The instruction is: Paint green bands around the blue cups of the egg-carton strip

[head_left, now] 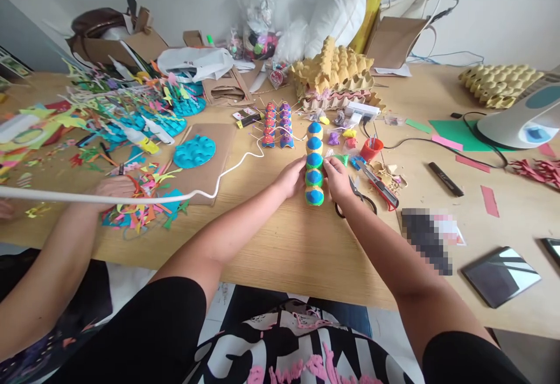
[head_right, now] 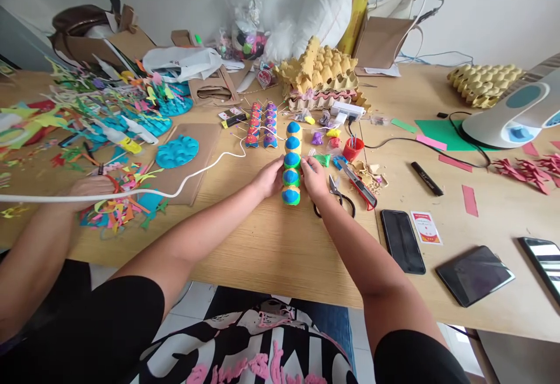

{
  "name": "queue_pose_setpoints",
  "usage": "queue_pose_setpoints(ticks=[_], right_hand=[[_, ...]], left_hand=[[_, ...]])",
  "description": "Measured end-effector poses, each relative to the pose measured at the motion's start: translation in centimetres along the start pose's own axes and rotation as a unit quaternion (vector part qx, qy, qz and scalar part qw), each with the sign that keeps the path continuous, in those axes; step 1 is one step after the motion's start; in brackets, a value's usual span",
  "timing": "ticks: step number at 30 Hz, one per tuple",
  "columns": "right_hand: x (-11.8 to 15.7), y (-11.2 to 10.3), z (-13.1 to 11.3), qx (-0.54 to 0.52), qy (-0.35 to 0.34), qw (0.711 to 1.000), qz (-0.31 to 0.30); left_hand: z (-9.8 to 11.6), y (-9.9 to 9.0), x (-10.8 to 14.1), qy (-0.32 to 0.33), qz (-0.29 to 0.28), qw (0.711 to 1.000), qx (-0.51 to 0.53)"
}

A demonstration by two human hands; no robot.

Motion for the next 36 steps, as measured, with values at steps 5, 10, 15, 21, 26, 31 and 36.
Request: queue_pose_setpoints(ticks=[5,10,15,21,26,31,36], right_hand=[[3.2,1.4,-0.2,-0.078,0.067,0.994,-0.045],[6.8,2.9,0.6,-0.177,0.086,0.977,-0.077],[7.7,3.4,1.1,-0.248,0.100,0.957,-0.113],[7.4,2.8,1.8,-0.245,0.116,0.957,-0.103],[6.8,2.2,2.1,-0.246,0.101,0.960,-0.085],[6.7,2.2,2.0,-0.253,0.100,0.958,-0.088],[6.8,2.4,1.8,-0.230,0.098,0.964,-0.090]], left_hand=[[0.3,1.1,3.6,-0.012,-0.019,1.000,-0.021],[-0.9,1.0,6.5,0.000,-0.011,1.000,-0.009],[-1.9,0.4,7.2,0.007,-0.002,1.000,0.020],[-2.0,-0.3,7.2,-0.037,0.007,0.998,0.052],[-2.1,-0.3,7.4,-0.041,-0.020,0.999,0.025],[-2.0,-0.3,7.1,-0.039,-0.029,0.999,0.002],[-1.9,-0.8,6.8,-0.019,-0.011,1.000,-0.012]])
Point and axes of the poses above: each hand's wrist, its own x-axis away from the middle knuckle, its own y-axis out of the palm, z = x × y, the point moved 4 cm from there along -x, towards the middle knuckle, and after that the axes turned 9 degrees about -z, right-handed, at the moved point
